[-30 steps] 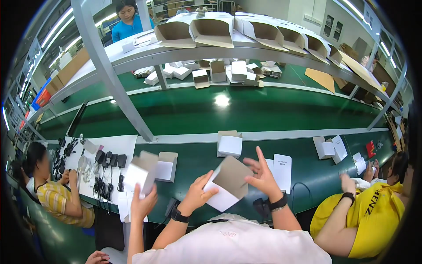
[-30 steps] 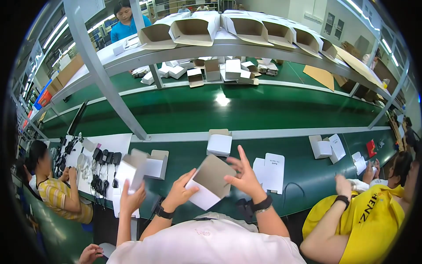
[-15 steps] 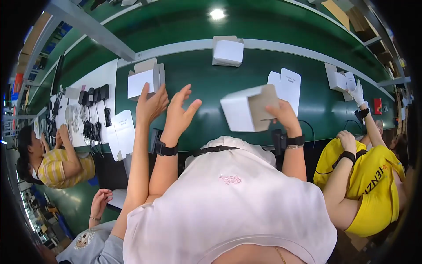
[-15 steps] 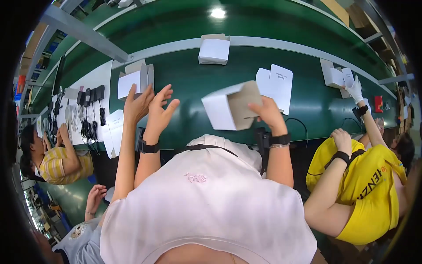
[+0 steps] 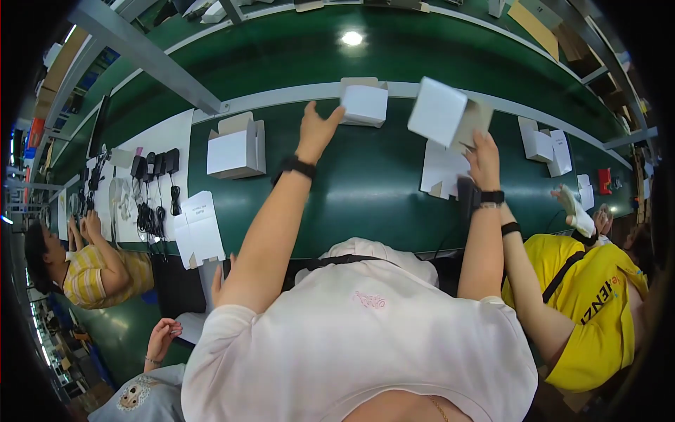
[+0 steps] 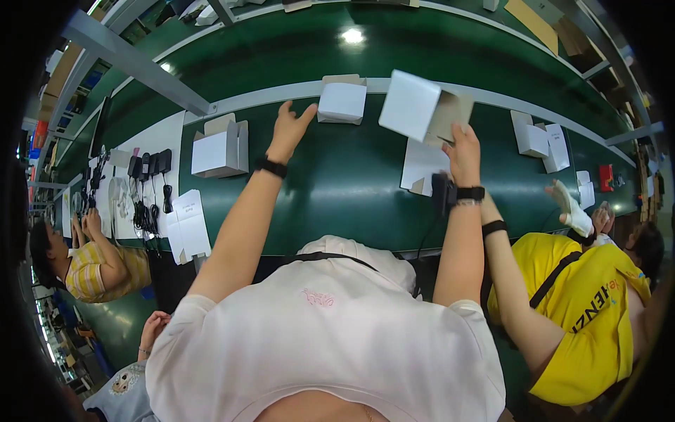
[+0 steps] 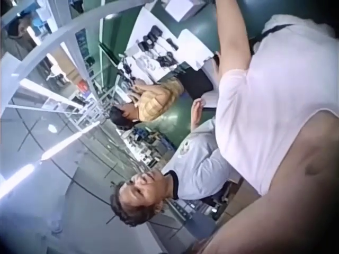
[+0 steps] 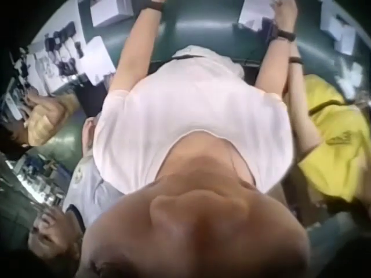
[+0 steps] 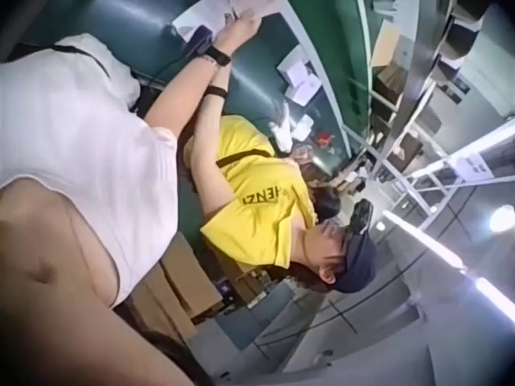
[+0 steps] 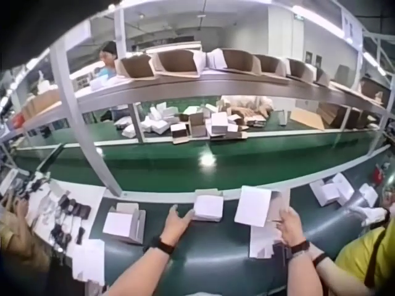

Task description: The person folds white cardboard boxes by hand, tucking in the flaps to shape them before stacking them on the green workbench. They repeat this process with several flat cardboard sheets to form a pile of boxes.

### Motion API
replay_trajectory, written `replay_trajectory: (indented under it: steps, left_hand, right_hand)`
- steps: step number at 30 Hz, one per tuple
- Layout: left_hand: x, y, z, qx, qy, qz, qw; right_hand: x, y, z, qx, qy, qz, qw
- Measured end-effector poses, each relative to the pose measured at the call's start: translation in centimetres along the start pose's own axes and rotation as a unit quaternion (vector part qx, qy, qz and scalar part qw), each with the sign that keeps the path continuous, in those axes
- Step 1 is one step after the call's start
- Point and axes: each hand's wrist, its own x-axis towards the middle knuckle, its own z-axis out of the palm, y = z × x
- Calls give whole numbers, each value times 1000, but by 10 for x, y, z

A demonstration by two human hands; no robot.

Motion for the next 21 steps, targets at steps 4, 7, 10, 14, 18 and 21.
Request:
replay_trajectory:
  steps: [4, 7, 10, 14, 18, 21]
  left_hand:
    - [48, 22, 48, 129, -101, -83, 983]
    - [72, -10, 70, 146, -143, -87, 975]
    - [75, -22, 84, 61, -191, -104, 974]
    - [60, -38, 77, -50, -251, -43, 966]
    - [18, 1, 42, 87, -265, 116, 953]
    - [1, -5, 24, 85, -252, 110, 958]
  right_hand:
    - [63, -2, 33, -14, 18, 4, 1000]
    - [96, -4, 61, -34, 17, -26, 999]
    - [123, -3, 77, -69, 39, -40, 996]
    - [156, -5, 87, -195, -38, -65, 978]
    - [158, -17, 88, -281, -81, -108, 950]
    - [149, -26, 101, -327, -136, -113, 928]
